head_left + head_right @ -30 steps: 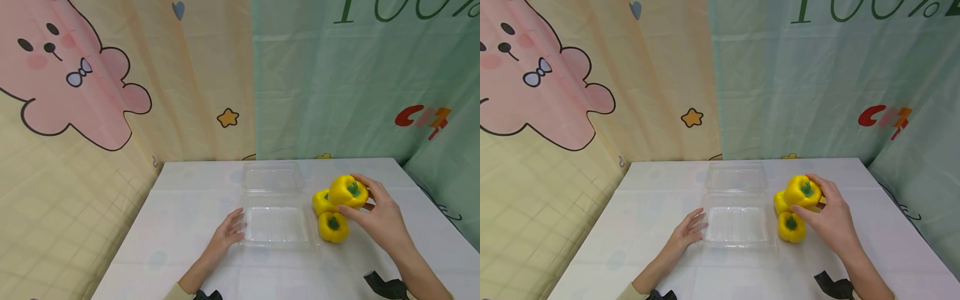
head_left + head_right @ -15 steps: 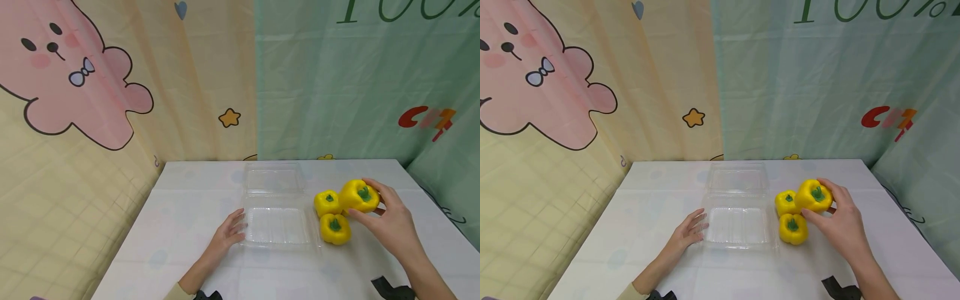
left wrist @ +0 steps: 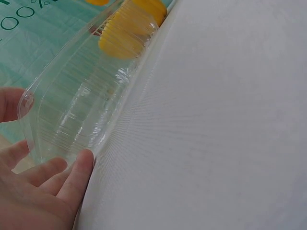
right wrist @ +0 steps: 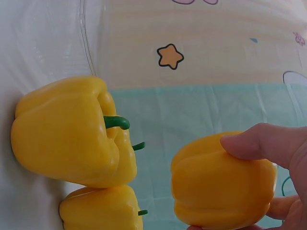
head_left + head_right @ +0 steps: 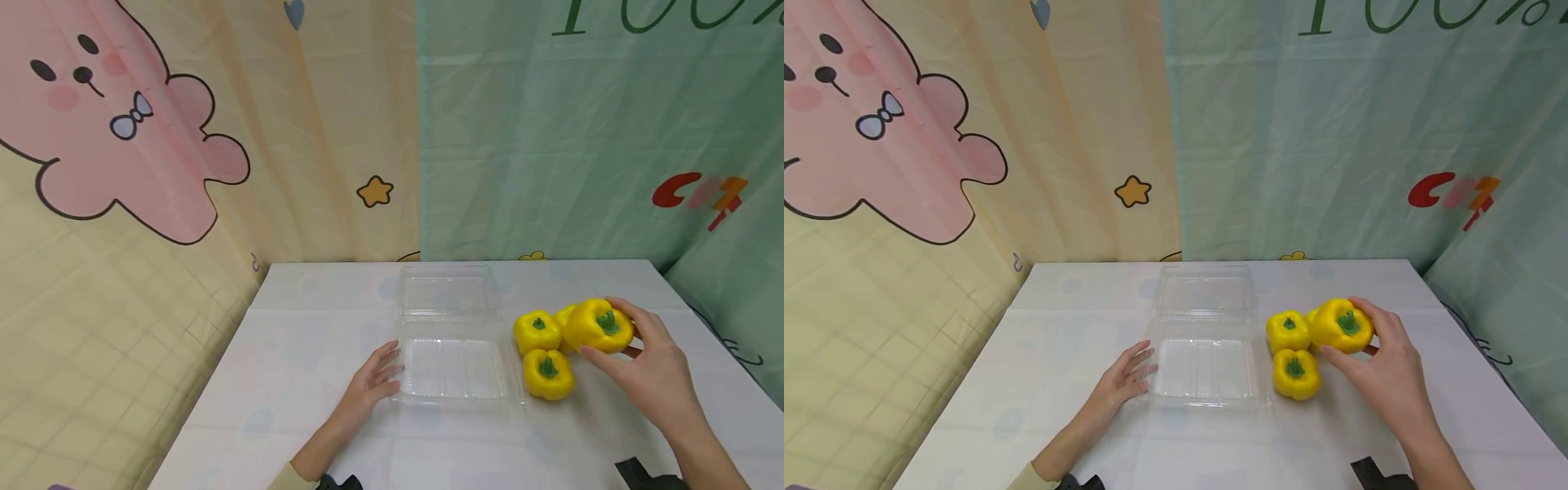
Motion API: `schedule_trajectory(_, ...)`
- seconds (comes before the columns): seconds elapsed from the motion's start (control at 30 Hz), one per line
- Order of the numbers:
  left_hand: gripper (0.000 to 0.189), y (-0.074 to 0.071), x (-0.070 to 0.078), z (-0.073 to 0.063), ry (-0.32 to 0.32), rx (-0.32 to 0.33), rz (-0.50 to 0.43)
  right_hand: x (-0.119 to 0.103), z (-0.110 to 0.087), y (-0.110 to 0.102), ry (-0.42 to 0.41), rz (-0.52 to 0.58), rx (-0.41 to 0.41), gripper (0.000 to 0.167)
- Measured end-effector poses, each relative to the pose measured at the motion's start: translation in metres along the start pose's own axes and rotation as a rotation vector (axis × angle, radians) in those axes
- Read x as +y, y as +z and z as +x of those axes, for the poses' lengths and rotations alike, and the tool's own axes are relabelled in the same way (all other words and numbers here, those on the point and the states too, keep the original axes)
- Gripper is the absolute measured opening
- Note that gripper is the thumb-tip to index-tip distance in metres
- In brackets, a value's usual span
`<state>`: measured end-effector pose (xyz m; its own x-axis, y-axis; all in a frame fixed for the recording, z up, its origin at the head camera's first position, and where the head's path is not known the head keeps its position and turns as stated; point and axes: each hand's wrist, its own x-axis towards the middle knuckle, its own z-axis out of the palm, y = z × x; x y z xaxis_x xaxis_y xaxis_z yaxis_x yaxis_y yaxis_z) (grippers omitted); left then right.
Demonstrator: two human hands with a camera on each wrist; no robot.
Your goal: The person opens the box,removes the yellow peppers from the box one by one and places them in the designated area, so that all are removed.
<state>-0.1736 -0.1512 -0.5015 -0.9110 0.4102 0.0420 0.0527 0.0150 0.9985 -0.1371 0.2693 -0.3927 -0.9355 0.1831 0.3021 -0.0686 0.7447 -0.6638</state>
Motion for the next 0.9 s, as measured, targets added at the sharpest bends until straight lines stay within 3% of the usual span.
schedule_trajectory(0.33, 0.069, -0.001, -0.001, 0.000, -0.006, 0.009, 0.003, 0.010, -0.002, 0.000, 0.091, -0.031, -0.014, 0.093)
schedule_trajectory(0.9, 0.068, 0.000, 0.000, 0.000, -0.003, 0.001, 0.005, 0.031, -0.008, -0.001, 0.175, -0.055, -0.053, 0.101)
